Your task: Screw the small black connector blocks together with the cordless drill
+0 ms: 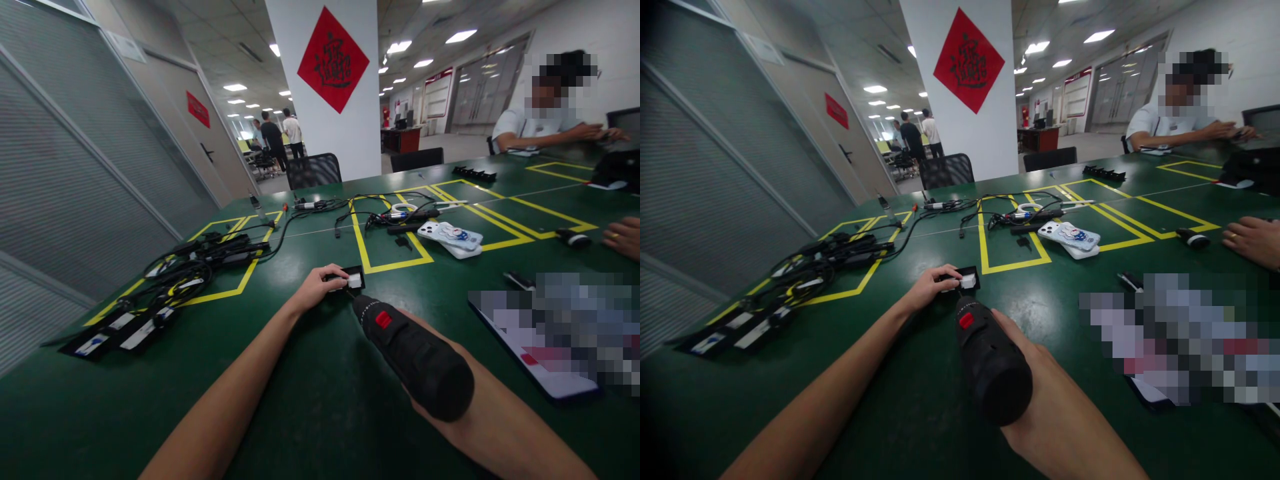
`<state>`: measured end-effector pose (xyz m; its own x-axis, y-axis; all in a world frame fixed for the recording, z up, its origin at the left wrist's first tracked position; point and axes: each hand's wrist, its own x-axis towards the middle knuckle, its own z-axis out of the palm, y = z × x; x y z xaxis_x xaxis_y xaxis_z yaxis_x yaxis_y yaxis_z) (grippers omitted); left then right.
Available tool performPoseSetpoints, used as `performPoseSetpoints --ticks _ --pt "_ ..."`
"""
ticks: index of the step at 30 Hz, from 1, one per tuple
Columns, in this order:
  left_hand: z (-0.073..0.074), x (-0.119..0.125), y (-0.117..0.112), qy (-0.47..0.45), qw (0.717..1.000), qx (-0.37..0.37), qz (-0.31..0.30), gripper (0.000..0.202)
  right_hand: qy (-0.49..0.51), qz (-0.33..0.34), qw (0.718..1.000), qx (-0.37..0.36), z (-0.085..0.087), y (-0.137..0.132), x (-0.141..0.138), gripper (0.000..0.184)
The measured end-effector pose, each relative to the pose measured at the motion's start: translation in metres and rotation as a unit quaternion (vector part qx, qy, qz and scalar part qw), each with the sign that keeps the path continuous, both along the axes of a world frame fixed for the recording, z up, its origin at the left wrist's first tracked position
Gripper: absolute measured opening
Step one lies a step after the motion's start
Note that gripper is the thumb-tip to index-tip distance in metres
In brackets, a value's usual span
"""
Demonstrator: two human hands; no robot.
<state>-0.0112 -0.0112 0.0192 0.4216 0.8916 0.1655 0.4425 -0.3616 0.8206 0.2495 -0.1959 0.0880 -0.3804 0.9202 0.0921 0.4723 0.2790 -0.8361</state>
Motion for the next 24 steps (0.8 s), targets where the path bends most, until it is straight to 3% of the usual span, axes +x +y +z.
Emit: performPoseSetpoints --ticks 24 --pt "0.0015 0.0005 -0.0021 -0.004 1.0 -0.002 -0.001 0.028 -0.003 -0.004 1.0 -0.011 -0.0008 -0.0014 0.0003 0.077"
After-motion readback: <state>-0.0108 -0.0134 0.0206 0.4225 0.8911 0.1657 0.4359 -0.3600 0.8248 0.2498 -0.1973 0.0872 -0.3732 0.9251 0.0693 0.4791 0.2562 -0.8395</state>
